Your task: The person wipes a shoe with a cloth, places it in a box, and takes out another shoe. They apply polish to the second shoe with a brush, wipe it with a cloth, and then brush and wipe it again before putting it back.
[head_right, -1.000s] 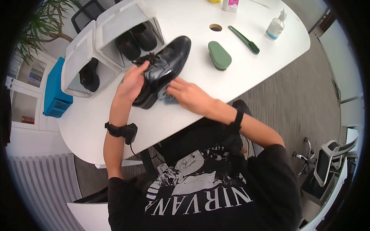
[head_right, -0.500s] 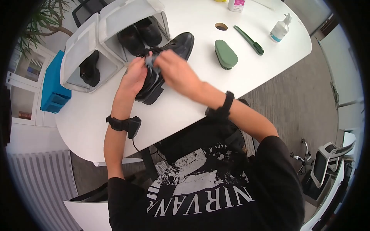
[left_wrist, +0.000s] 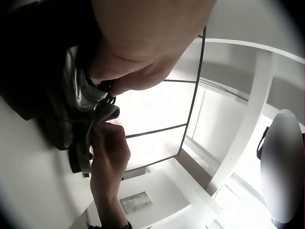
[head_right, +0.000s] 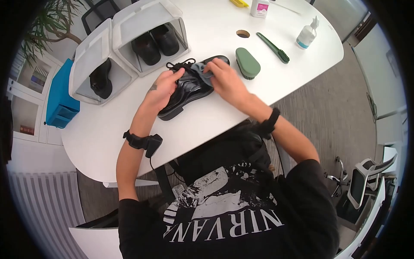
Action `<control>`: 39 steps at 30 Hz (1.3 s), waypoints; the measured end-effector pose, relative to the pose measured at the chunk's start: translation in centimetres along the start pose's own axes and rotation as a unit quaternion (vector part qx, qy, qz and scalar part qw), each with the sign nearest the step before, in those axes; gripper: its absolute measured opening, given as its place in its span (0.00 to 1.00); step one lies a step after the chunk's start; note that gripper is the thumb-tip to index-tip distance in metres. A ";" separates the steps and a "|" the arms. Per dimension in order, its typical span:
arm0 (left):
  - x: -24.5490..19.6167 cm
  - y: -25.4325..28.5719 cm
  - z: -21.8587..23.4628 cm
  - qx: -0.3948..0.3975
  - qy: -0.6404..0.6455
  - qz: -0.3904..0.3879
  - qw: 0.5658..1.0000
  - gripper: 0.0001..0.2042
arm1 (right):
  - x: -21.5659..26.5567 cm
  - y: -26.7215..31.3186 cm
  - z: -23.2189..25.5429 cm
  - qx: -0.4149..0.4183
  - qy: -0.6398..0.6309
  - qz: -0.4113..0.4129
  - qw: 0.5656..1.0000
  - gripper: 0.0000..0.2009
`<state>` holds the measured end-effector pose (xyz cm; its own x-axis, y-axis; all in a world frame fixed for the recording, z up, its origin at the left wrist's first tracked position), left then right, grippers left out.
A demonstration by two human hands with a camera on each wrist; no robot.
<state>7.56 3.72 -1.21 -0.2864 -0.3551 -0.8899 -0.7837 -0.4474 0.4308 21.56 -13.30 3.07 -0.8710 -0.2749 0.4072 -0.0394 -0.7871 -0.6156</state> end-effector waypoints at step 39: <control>1.0 2.0 -1.2 0.079 0.216 0.077 0.970 0.17 | 6.6 -2.0 -1.7 0.107 -0.025 0.176 0.978 0.17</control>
<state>6.34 1.47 -1.09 -0.1748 -0.7341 -0.6561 -0.8345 -0.2432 0.4945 15.04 -12.58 5.87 -0.7875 -0.5713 0.2312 0.3662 -0.7355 -0.5700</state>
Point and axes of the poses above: each hand's wrist, its own y-axis away from the middle knuckle, its own z-axis out of the back of the hand, x = y × z, the point moved 4 cm from there along -y, towards the middle knuckle, and after that the axes turned 12 degrees about z, right-handed, at the moved point
